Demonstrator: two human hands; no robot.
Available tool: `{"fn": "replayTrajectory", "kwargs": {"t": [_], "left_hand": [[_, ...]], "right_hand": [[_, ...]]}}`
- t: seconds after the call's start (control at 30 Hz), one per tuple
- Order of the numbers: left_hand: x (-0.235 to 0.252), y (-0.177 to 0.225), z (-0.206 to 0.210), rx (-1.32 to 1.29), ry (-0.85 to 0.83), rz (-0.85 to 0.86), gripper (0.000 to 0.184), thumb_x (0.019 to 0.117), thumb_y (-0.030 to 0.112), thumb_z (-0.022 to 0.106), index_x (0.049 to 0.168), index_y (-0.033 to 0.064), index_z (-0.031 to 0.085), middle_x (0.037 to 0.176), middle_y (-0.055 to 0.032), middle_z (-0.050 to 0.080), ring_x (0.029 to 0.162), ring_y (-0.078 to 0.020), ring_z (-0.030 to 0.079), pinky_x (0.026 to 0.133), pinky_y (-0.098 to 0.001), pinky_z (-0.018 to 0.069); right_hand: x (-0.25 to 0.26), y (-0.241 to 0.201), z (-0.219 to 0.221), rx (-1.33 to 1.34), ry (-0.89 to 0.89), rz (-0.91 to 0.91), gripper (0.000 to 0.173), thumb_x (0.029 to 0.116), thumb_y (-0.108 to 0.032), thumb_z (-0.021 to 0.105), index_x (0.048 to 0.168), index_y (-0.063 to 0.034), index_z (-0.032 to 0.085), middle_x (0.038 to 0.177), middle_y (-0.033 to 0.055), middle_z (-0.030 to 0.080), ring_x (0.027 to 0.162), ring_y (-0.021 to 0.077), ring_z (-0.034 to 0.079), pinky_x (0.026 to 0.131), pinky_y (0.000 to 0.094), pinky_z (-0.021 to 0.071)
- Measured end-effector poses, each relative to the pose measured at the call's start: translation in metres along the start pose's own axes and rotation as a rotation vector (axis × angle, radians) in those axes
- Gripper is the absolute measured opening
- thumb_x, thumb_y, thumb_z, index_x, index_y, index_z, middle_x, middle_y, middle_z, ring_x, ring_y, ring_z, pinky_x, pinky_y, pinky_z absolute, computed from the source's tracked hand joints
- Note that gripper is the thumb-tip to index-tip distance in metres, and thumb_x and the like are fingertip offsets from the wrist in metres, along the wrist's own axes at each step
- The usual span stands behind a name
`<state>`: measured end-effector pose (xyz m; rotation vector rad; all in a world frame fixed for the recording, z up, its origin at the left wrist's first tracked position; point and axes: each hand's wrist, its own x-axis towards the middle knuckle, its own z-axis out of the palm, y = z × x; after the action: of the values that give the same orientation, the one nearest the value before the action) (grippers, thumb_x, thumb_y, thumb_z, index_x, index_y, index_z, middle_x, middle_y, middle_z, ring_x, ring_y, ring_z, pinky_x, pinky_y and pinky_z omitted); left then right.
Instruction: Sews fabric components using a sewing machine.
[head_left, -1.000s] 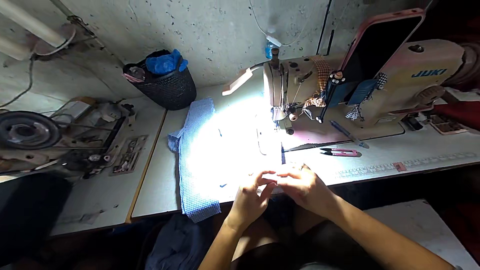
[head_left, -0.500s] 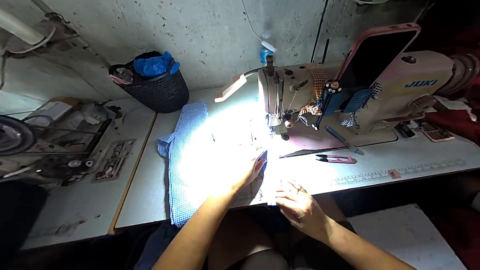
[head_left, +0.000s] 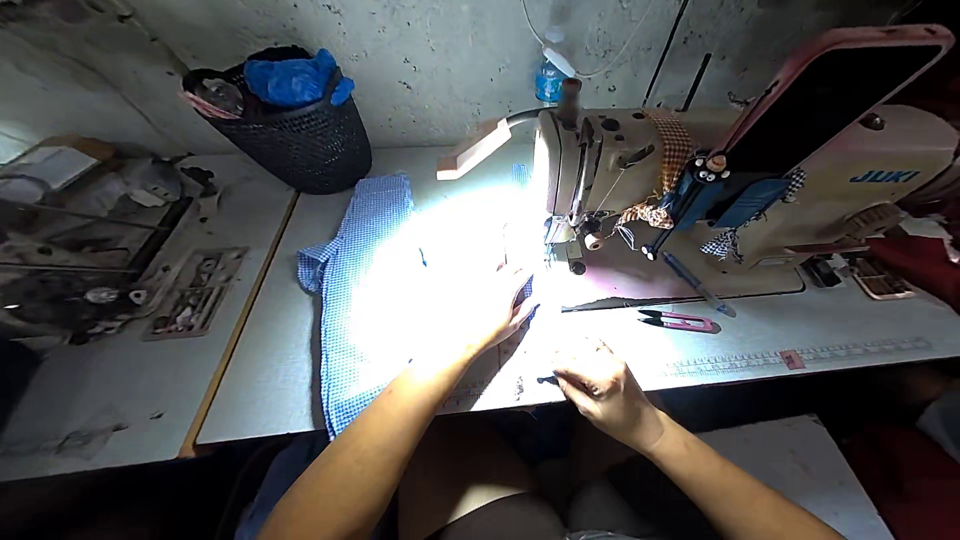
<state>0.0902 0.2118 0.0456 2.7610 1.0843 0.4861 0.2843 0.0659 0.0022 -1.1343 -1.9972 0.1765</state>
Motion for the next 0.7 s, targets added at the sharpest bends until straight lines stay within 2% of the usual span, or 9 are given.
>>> {"fn": "replayTrajectory", "kwargs": {"t": [0.07,0.17,0.23,0.33,0.4,0.47,0.53,0.6,0.7], "left_hand": [[0.008,-0.006,-0.002,0.013,0.0,-0.003,0.047,0.103,0.034,0.055,0.137,0.0031,0.062,0.134,-0.016,0.066,0.13,-0.0353,0.057,0.112,-0.0526,0.0393],[0.02,-0.022,0.008,0.018,0.061,-0.004,0.052,0.1039,0.043,0.047,0.138,0.0069,0.062,0.136,-0.0159,0.065,0.133,-0.0362,0.055,0.112,-0.0544,0.0379],[0.028,-0.026,0.009,0.001,0.037,-0.071,0.055,0.1048,0.045,0.047,0.142,0.0074,0.06,0.146,-0.0168,0.057,0.142,-0.0371,0.046,0.117,-0.0562,0.0323],[0.035,-0.022,0.003,0.028,0.02,-0.139,0.052,0.1068,0.041,0.048,0.147,0.0079,0.054,0.157,-0.0153,0.046,0.15,-0.0357,0.034,0.12,-0.0592,0.0242],[0.031,-0.021,0.007,0.011,0.103,-0.068,0.045,0.1067,0.03,0.048,0.143,0.0046,0.058,0.151,-0.017,0.053,0.143,-0.0348,0.046,0.117,-0.0567,0.0343],[0.02,-0.005,0.008,-0.219,0.178,-0.01,0.031,0.1035,0.015,0.053,0.126,-0.0011,0.068,0.13,-0.0187,0.067,0.122,-0.0308,0.064,0.105,-0.0487,0.048],[0.004,0.015,0.005,-0.487,0.065,-0.067,0.022,0.1023,0.007,0.056,0.115,-0.0053,0.069,0.112,-0.0179,0.071,0.102,-0.0227,0.069,0.094,-0.0376,0.0536],[-0.009,0.022,0.01,-0.523,0.051,-0.059,0.017,0.098,0.005,0.06,0.107,-0.0045,0.071,0.099,-0.0164,0.072,0.088,-0.0204,0.069,0.082,-0.0358,0.0552],[-0.018,0.013,0.024,-0.455,0.178,0.039,0.02,0.0964,0.007,0.061,0.109,-0.002,0.074,0.111,-0.0154,0.074,0.103,-0.0229,0.071,0.095,-0.0391,0.0538]], "right_hand": [[0.01,0.007,-0.001,0.021,-0.014,0.018,0.018,0.0941,-0.015,0.064,0.092,-0.0087,0.08,0.09,0.0038,0.077,0.09,0.0146,0.072,0.093,0.0346,0.0538],[0.024,0.017,-0.002,0.031,-0.023,0.025,0.018,0.094,-0.015,0.064,0.093,-0.0082,0.081,0.094,0.0059,0.078,0.095,0.0167,0.072,0.097,0.0367,0.0528],[0.033,0.023,-0.003,0.044,-0.036,0.036,0.018,0.0946,-0.014,0.064,0.094,-0.0069,0.08,0.095,0.0071,0.078,0.096,0.017,0.072,0.099,0.0377,0.0529],[0.046,0.031,-0.002,0.064,-0.024,0.038,0.016,0.0931,-0.012,0.065,0.093,-0.0051,0.08,0.095,0.009,0.077,0.095,0.0179,0.072,0.092,0.0338,0.0562],[0.053,0.037,0.001,0.089,-0.008,0.039,0.015,0.0928,-0.01,0.065,0.093,-0.0052,0.08,0.095,0.0087,0.077,0.095,0.0161,0.072,0.091,0.0324,0.0566],[0.061,0.042,0.002,0.116,0.002,0.039,0.014,0.0926,-0.008,0.065,0.093,-0.0044,0.079,0.099,0.0096,0.076,0.1,0.0165,0.071,0.095,0.0328,0.0558],[0.068,0.046,0.002,0.141,0.009,0.033,0.012,0.0907,-0.005,0.066,0.092,-0.0013,0.078,0.106,0.0141,0.075,0.109,0.0215,0.069,0.1,0.0359,0.0539],[0.074,0.051,0.002,0.123,0.015,0.018,0.011,0.0899,-0.004,0.067,0.092,-0.0019,0.078,0.105,0.013,0.075,0.108,0.0218,0.069,0.102,0.0377,0.0525],[0.081,0.056,0.002,0.11,0.002,-0.011,0.013,0.0895,-0.001,0.067,0.096,-0.002,0.078,0.103,0.0102,0.076,0.108,0.0213,0.071,0.116,0.0481,0.042]]}}
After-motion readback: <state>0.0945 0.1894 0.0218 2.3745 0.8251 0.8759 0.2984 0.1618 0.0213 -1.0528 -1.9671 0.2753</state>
